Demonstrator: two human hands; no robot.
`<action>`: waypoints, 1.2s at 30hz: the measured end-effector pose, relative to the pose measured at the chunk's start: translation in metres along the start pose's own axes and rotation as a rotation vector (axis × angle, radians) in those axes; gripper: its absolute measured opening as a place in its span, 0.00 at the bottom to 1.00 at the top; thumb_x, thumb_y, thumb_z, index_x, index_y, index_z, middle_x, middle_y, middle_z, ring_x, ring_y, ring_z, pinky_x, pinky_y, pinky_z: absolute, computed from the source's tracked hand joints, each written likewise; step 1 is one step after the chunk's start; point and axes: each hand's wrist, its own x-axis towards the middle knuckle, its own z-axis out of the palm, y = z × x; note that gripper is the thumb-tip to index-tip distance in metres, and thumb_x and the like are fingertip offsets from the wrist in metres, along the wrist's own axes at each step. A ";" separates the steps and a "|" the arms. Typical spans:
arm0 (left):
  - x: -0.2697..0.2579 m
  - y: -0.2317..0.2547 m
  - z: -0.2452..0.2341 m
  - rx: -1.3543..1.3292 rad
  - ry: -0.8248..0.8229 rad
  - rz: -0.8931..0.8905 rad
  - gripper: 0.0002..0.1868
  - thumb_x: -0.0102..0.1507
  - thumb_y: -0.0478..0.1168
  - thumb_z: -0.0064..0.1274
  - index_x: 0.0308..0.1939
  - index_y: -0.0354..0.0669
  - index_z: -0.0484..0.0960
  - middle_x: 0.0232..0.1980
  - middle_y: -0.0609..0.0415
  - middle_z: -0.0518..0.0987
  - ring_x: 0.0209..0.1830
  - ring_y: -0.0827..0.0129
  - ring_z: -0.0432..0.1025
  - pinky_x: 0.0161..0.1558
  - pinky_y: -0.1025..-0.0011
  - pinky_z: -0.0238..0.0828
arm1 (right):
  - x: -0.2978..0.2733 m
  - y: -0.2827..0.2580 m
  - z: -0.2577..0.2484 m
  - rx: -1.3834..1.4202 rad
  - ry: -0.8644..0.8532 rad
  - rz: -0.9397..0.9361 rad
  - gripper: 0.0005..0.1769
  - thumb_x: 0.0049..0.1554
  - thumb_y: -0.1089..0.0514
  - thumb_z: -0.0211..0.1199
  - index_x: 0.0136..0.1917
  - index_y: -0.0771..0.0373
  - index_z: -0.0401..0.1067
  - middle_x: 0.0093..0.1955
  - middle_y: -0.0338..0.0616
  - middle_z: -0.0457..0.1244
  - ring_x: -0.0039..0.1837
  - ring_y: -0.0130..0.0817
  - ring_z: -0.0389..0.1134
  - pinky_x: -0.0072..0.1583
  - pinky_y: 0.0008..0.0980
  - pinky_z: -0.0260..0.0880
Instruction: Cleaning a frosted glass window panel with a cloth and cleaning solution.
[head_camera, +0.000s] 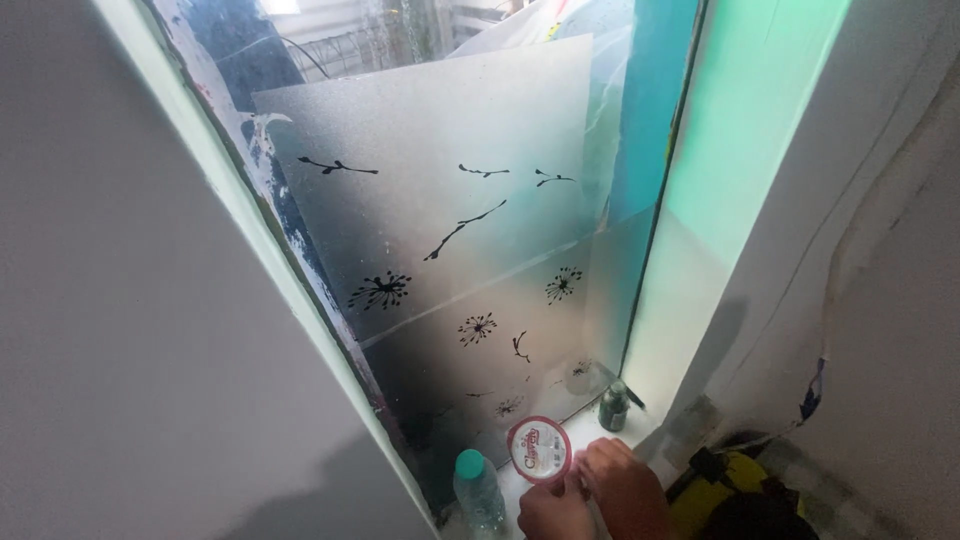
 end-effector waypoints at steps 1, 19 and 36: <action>0.000 0.003 -0.002 -0.003 0.003 0.001 0.15 0.52 0.52 0.68 0.37 0.51 0.94 0.33 0.52 0.90 0.35 0.64 0.88 0.45 0.65 0.83 | 0.001 -0.001 -0.001 0.000 0.001 -0.004 0.11 0.59 0.56 0.61 0.51 0.63 0.76 0.48 0.45 0.68 0.53 0.37 0.72 0.55 0.37 0.75; -0.001 -0.005 -0.066 0.129 -0.202 0.077 0.14 0.61 0.52 0.62 0.39 0.48 0.93 0.37 0.52 0.89 0.40 0.67 0.85 0.51 0.70 0.78 | -0.050 -0.038 0.043 0.096 0.445 0.130 0.17 0.49 0.50 0.73 0.51 0.55 0.83 0.46 0.47 0.70 0.50 0.41 0.73 0.54 0.42 0.73; -0.088 0.021 -0.217 -0.163 -0.404 0.145 0.14 0.66 0.45 0.53 0.50 0.45 0.87 0.44 0.57 0.87 0.40 0.75 0.83 0.44 0.74 0.82 | -0.087 -0.226 -0.055 0.647 0.514 0.796 0.20 0.59 0.48 0.68 0.57 0.64 0.80 0.50 0.53 0.74 0.51 0.40 0.77 0.55 0.39 0.76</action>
